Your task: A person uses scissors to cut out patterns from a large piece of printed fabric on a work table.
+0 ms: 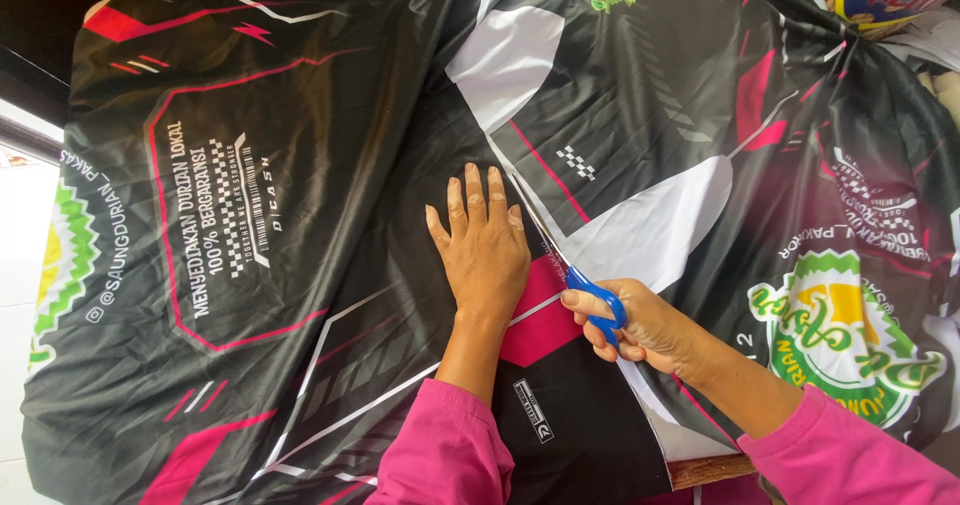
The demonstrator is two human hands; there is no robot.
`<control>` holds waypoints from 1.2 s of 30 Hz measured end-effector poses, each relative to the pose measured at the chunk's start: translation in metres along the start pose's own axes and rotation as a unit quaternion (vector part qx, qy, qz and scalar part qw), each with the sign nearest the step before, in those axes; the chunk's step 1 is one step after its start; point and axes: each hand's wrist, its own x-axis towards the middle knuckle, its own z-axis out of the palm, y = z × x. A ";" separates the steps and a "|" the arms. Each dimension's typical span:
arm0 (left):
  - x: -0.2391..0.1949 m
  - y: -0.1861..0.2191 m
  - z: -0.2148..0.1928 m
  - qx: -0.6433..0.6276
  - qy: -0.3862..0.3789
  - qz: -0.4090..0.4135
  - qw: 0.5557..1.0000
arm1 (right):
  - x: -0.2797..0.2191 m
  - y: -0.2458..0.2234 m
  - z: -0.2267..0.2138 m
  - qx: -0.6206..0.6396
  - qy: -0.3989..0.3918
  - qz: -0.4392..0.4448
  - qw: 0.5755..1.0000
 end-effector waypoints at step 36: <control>0.004 -0.005 -0.001 0.027 0.020 0.006 0.999 | -0.069 0.060 -0.076 -0.327 0.349 -0.020 0.878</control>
